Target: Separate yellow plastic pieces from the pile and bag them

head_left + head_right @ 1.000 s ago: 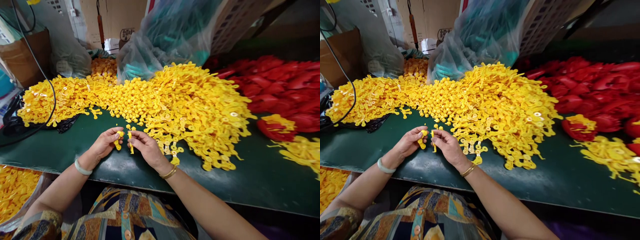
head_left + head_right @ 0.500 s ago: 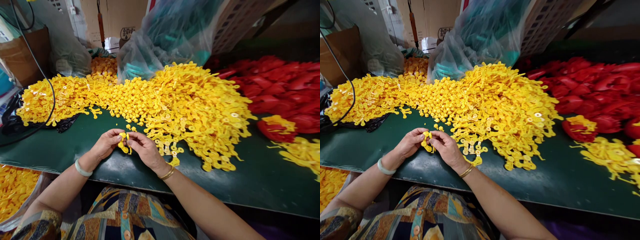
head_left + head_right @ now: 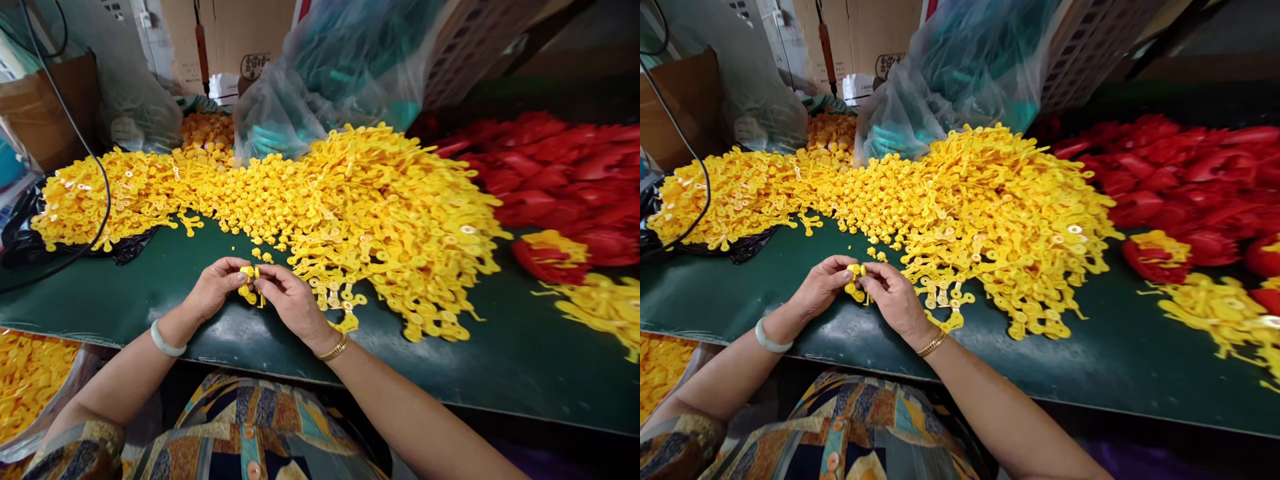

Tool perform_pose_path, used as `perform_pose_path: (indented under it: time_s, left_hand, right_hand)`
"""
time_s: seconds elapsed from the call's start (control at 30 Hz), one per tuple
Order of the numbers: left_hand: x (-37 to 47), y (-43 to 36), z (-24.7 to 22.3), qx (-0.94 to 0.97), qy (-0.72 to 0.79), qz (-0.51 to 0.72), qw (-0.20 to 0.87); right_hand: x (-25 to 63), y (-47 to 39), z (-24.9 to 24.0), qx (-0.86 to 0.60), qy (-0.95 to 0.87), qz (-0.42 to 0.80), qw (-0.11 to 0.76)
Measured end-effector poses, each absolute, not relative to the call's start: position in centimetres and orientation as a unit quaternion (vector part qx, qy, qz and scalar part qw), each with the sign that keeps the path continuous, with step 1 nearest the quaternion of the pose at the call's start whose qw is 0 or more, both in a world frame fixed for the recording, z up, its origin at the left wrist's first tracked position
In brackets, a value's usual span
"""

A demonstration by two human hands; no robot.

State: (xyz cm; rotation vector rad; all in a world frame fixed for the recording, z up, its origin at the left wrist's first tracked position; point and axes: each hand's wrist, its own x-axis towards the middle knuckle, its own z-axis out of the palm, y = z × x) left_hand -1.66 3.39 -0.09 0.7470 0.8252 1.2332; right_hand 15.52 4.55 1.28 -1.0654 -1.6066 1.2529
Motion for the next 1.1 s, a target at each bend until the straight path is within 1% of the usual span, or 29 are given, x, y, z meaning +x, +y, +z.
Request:
perform_pose_path:
  time_s: [0.1, 0.3, 0.4, 0.53, 0.97, 1.1]
  left_hand:
    - [-1.6, 3.4, -0.3, 0.336, 0.365, 0.547, 0.674]
    - [-1.7, 3.5, -0.8, 0.349, 0.382, 0.548, 0.658]
    - [-1.7, 3.5, -0.7, 0.348, 0.388, 0.545, 0.657]
    - [-1.6, 3.4, -0.2, 0.321, 0.376, 0.538, 0.683]
    - [-1.7, 3.3, 0.4, 0.311, 0.360, 0.511, 0.716]
    - [-1.7, 3.3, 0.2, 0.314, 0.362, 0.509, 0.715]
  right_hand:
    - [15.5, 4.5, 1.4, -0.424, -0.649, 0.483, 0.406]
    - [15.6, 4.4, 1.4, -0.424, -0.694, 0.416, 0.407]
    - [15.7, 4.4, 1.3, -0.423, -0.670, 0.460, 0.401]
    - [15.8, 4.6, 1.0, -0.426, -0.621, 0.533, 0.386]
    - [15.9, 4.9, 0.4, -0.405, -0.574, 0.590, 0.397]
    - [16.1, 4.9, 0.2, -0.404, -0.590, 0.575, 0.397]
